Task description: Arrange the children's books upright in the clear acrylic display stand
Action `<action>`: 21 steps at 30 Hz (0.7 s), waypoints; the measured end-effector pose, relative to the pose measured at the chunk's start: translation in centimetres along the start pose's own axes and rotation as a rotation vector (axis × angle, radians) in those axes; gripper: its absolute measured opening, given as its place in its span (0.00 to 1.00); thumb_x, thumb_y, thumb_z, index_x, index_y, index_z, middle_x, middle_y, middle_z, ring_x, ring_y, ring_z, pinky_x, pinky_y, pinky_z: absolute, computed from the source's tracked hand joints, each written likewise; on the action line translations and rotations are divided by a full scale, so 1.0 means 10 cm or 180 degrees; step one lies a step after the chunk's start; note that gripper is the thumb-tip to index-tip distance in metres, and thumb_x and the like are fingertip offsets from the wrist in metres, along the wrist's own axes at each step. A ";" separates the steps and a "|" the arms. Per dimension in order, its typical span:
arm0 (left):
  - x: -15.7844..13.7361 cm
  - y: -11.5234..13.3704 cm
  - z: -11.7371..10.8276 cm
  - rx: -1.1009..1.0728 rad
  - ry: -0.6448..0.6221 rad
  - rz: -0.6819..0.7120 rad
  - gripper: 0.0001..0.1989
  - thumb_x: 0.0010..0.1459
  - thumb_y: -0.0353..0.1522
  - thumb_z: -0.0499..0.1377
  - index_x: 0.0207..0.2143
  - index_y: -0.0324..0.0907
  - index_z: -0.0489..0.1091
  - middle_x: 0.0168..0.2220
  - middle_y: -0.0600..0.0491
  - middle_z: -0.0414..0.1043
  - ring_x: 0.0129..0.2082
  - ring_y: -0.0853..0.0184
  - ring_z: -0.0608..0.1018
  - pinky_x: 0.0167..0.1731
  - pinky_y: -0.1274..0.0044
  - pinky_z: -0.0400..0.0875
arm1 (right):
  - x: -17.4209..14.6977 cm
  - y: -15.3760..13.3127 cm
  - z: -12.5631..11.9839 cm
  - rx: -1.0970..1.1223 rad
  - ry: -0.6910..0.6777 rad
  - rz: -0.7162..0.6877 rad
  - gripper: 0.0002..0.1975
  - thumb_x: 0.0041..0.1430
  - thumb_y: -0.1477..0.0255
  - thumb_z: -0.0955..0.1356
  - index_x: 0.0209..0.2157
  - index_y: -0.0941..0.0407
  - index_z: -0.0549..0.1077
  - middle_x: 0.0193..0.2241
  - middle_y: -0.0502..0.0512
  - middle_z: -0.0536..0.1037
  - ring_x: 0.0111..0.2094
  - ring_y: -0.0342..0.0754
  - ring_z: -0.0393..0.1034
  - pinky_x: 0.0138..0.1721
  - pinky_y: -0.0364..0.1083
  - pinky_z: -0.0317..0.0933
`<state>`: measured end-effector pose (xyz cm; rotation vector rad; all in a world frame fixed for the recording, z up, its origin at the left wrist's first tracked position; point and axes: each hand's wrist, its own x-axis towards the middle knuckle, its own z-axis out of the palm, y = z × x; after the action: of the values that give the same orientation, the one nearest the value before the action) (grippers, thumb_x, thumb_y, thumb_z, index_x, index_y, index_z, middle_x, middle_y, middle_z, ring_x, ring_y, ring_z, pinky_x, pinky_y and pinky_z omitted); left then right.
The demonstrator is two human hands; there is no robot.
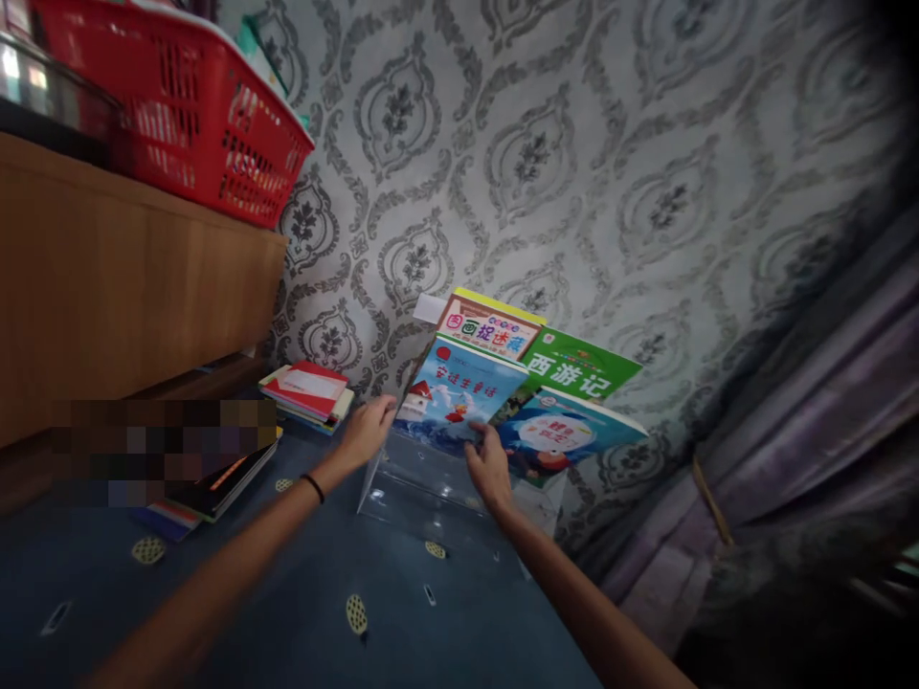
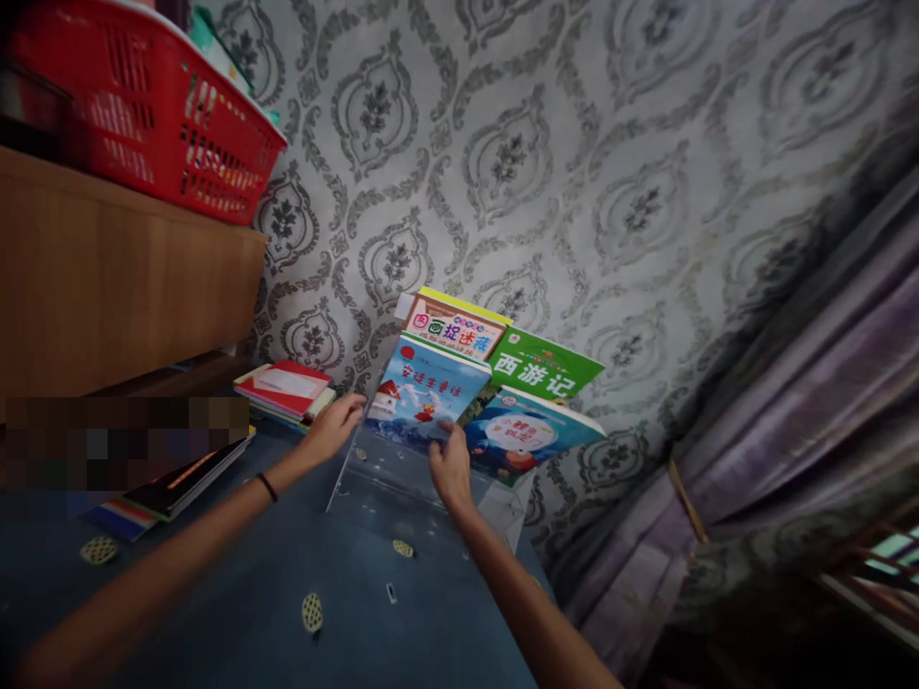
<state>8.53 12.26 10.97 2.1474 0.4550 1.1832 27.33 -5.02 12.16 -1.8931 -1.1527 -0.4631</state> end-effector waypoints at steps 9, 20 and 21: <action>0.05 -0.05 0.08 0.0255 0.0078 0.0123 0.12 0.66 0.33 0.53 0.49 0.43 0.69 0.45 0.47 0.74 0.47 0.60 0.75 0.49 0.70 0.69 | 0.02 -0.02 -0.05 -0.0172 -0.0143 0.0297 0.24 0.52 0.62 0.64 0.49 0.57 0.70 0.42 0.61 0.77 0.36 0.56 0.73 0.44 0.57 0.67; 0.36 0.15 0.10 0.0300 0.0151 -0.0082 0.12 0.64 0.36 0.58 0.48 0.41 0.66 0.46 0.45 0.74 0.48 0.58 0.76 0.45 0.70 0.70 | -0.04 0.01 0.04 -0.0251 -0.0021 0.0056 0.27 0.54 0.66 0.63 0.56 0.56 0.68 0.55 0.64 0.72 0.54 0.59 0.68 0.53 0.57 0.65; 0.37 0.17 0.09 0.0328 0.0164 -0.0086 0.12 0.64 0.36 0.58 0.48 0.41 0.65 0.46 0.45 0.74 0.48 0.59 0.76 0.45 0.70 0.70 | -0.04 0.03 0.05 -0.0244 -0.0012 0.0010 0.27 0.54 0.66 0.63 0.57 0.55 0.69 0.56 0.64 0.71 0.55 0.59 0.67 0.53 0.58 0.65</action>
<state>11.28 12.79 14.03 2.1945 0.5774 1.2264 27.32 -4.93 11.47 -1.9620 -1.1490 -0.5088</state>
